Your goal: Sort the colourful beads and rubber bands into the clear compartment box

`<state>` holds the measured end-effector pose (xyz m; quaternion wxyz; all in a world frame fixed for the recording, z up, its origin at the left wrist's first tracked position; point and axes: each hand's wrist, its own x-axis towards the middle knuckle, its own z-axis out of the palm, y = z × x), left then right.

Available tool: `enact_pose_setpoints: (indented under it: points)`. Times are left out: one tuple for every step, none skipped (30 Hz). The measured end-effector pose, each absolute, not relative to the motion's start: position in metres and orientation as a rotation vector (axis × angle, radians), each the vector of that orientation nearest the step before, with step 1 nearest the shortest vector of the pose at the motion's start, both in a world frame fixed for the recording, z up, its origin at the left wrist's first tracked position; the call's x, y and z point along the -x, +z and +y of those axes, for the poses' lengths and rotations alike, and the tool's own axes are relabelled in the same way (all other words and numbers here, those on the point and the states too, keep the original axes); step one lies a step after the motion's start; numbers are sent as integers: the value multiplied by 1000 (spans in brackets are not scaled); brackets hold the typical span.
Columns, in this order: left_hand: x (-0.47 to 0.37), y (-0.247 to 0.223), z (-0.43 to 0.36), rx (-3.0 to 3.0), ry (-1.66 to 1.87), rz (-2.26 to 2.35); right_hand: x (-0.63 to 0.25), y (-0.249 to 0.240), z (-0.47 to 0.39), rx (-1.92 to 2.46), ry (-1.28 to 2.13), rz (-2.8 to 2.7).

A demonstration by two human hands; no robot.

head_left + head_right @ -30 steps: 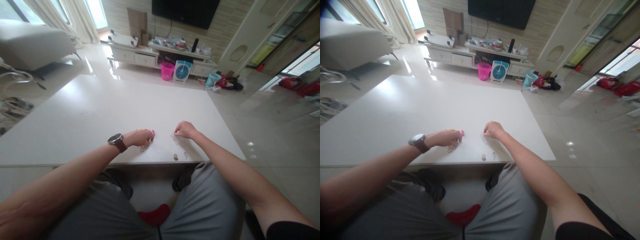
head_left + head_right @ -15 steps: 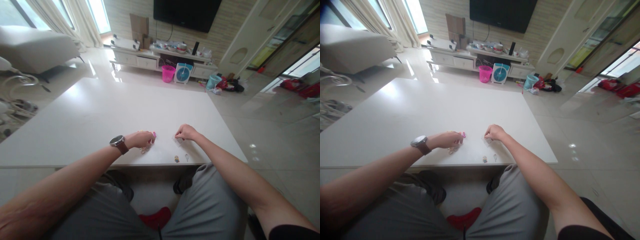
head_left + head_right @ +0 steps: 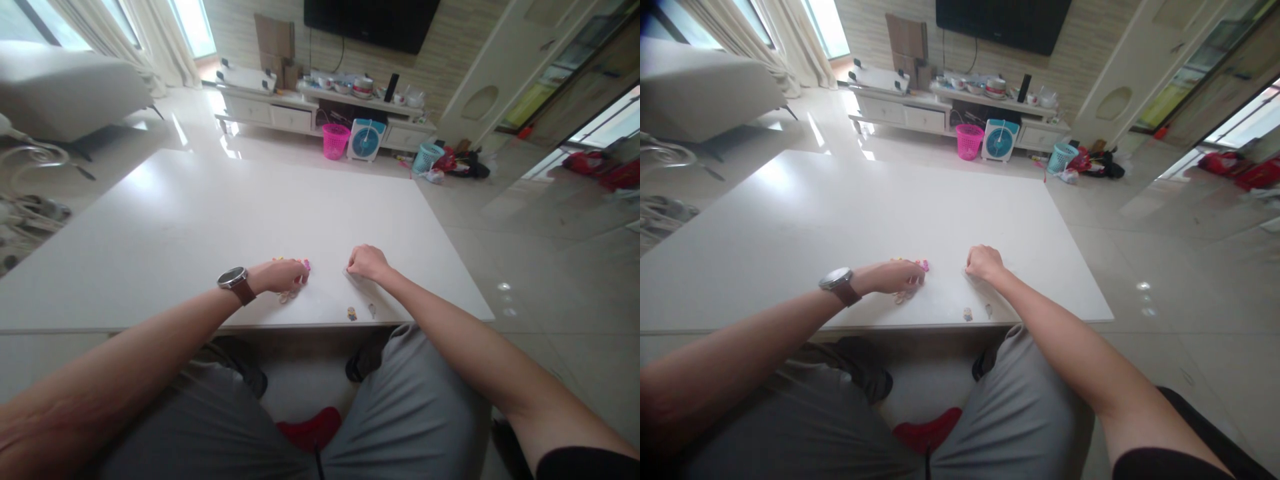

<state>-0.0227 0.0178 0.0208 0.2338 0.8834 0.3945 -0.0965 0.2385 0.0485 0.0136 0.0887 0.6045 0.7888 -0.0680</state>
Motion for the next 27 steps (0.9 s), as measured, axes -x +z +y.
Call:
enact_pose_setpoints:
  points:
    - [23,21,18,-2428,-262,1087,-238,12,48,-1823,-224,2346]
    - [23,21,17,-2434,-255,1091,-238,10,48,-1843,-251,2346]
    - [24,21,17,-2444,-245,1091,-238,8,47,-1859,-280,2348]
    - [24,20,18,-2455,-234,1088,-239,6,47,-1868,-306,2349]
    - [25,19,18,-2465,-226,1084,-239,5,47,-1872,-323,2351]
    - [25,18,18,-2474,-221,1080,-239,3,47,-1871,-331,2350]
    - [26,17,19,-2482,-215,1076,-240,3,47,-1870,-339,2350]
    - [26,16,19,-2487,-210,1075,-240,2,47,-1867,-346,2352]
    - [26,15,19,-2488,-206,1076,-241,2,48,-1862,-351,2354]
    - [27,15,20,-2487,-202,1079,-241,2,47,-1854,-353,2358]
    - [27,14,20,-2485,-200,1081,-242,3,47,-1846,-353,2361]
    - [26,14,20,-2482,-199,1079,-242,4,47,-1836,-349,2363]
    - [26,14,20,-2481,-199,1074,-242,5,47,-1827,-340,2363]
    - [26,15,20,-2480,-200,1068,-242,7,46,-1820,-326,2362]
    - [26,15,20,-2481,-200,1063,-242,8,45,-1814,-309,2359]
    - [26,15,20,-2482,-202,1060,-242,10,45,-1808,-289,2356]
    - [26,16,20,-2481,-205,1060,-241,11,44,-1805,-268,2353]
    - [26,16,20,-2478,-211,1065,-240,11,43,-1803,-249,2348]
    - [26,17,19,-2472,-219,1072,-238,12,42,-1802,-232,2342]
    - [26,17,19,-2466,-226,1079,-237,12,42,-1801,-220,2336]
    - [26,18,19,-2460,-234,1086,-236,11,42,-1801,-213,2329]
    - [25,18,18,-2454,-240,1091,-235,11,42,-1801,-212,2324]
    - [25,19,18,-2448,-246,1097,-235,10,42,-1799,-215,2322]
    - [25,19,18,-2443,-249,1101,-235,10,43,-1794,-221,2321]
    - [26,19,17,-2441,-250,1105,-235,9,43,-1787,-229,2323]
    - [26,20,17,-2441,-247,1109,-236,9,44,-1778,-237,2327]
    - [26,19,17,-2442,-243,1113,-237,8,44,-1767,-244,2333]
